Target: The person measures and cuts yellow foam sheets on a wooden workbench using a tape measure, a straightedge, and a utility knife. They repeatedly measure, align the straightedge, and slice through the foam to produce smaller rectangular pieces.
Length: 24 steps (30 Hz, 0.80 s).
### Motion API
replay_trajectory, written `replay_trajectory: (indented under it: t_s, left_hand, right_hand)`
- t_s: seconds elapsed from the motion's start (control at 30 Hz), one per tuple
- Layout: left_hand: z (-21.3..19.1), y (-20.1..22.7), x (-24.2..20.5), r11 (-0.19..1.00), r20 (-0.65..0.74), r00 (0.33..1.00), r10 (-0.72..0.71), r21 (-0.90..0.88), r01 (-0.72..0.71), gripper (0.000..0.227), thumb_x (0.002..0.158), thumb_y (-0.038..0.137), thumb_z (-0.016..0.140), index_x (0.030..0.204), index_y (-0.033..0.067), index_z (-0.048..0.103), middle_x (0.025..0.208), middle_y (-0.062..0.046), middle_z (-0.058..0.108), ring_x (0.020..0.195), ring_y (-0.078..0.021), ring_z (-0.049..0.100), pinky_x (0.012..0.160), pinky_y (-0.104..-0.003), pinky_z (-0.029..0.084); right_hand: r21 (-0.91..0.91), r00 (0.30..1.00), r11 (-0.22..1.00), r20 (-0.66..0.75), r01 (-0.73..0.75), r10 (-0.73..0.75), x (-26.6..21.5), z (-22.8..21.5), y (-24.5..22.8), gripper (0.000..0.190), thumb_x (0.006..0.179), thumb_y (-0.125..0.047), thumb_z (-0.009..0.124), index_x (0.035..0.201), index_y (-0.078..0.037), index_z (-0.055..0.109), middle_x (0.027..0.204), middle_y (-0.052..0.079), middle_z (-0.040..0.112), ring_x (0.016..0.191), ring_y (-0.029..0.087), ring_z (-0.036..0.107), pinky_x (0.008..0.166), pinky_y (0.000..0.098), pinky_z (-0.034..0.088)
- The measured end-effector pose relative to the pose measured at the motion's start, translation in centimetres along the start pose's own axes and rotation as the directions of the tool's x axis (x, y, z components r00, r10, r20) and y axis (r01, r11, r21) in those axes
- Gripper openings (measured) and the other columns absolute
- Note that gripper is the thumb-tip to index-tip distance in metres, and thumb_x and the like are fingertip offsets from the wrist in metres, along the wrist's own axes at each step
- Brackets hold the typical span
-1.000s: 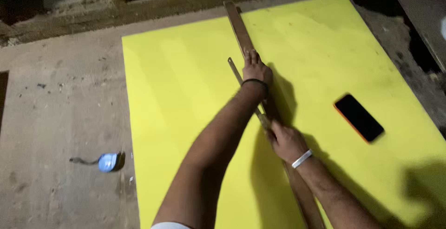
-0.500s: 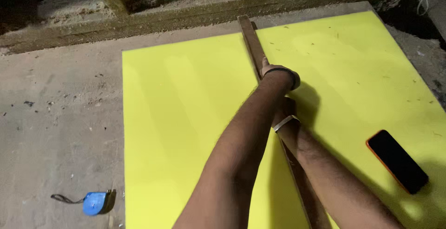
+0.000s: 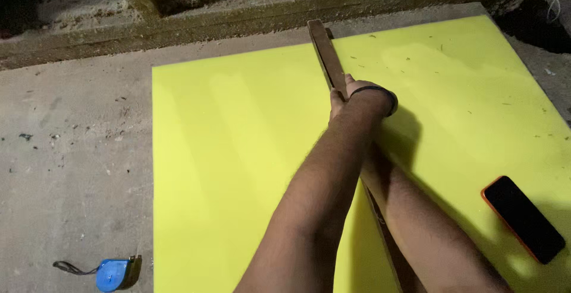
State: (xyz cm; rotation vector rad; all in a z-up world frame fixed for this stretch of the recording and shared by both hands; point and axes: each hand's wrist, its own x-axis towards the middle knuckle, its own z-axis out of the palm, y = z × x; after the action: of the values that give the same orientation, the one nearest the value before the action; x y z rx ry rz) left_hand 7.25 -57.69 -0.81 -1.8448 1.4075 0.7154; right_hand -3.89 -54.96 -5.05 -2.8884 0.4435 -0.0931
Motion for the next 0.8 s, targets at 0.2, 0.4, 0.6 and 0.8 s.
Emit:
replay_trajectory:
  t_s: [0.2, 0.4, 0.6, 0.8]
  left_hand:
    - [-1.3, 0.8, -5.9, 0.969, 0.056, 0.994, -0.090, -0.227, 0.101, 0.051, 0.105, 0.040, 0.053, 0.151, 0.0177, 0.057, 0.149, -0.001, 0.072, 0.142, -0.0169, 0.062, 0.131, -0.055, 0.003]
    - [0.3, 1.7, -5.9, 0.721, -0.246, 0.924, -0.292, -0.691, 0.044, 0.056, 0.100, 0.048, 0.053, 0.146, 0.0164, 0.055, 0.155, -0.011, 0.053, 0.148, -0.0279, 0.044, 0.127, -0.051, 0.015]
    - [14.9, 9.4, -16.4, 0.539, -0.252, 0.778, -0.575, -0.833, 0.128, 0.062, 0.096, 0.047, 0.062, 0.142, 0.0068, 0.059, 0.169, -0.024, 0.034, 0.160, -0.0363, 0.026, 0.132, -0.046, 0.020]
    - [28.1, 25.6, -28.5, 0.510, -0.331, 0.611, -0.719, -0.849, 0.140, 0.083, 0.093, 0.061, 0.048, 0.160, 0.0167, 0.027, 0.165, -0.020, 0.018, 0.153, -0.0379, 0.015, 0.119, -0.062, 0.005]
  right_hand:
    - [0.018, 1.000, 1.000, 0.005, -0.010, 0.010, -3.1, -1.2, 0.0, 0.049, 0.094, -0.031, 0.058, 0.141, -0.017, 0.053, 0.131, 0.018, 0.066, 0.115, 0.039, 0.067, 0.092, 0.0510, 0.057]
    - [-0.016, 0.988, 1.000, -0.153, -0.010, 0.008, -12.8, -1.2, 0.2, 0.055, 0.092, -0.029, 0.058, 0.145, -0.018, 0.051, 0.138, 0.017, 0.065, 0.120, 0.038, 0.067, 0.094, 0.0507, 0.057]
    - [-0.047, 0.973, 0.985, 0.157, -0.164, 0.170, -15.2, -0.7, 0.8, 0.041, 0.096, -0.030, 0.060, 0.137, -0.026, 0.060, 0.092, 0.023, 0.073, 0.078, 0.042, 0.072, 0.072, 0.0579, 0.057]
    - [0.011, 0.993, 0.994, 0.042, -0.109, 0.108, -15.3, -2.1, 0.0, 0.048, 0.096, -0.028, 0.060, 0.144, -0.027, 0.059, 0.079, 0.021, 0.072, 0.071, 0.044, 0.070, 0.065, 0.0584, 0.056]
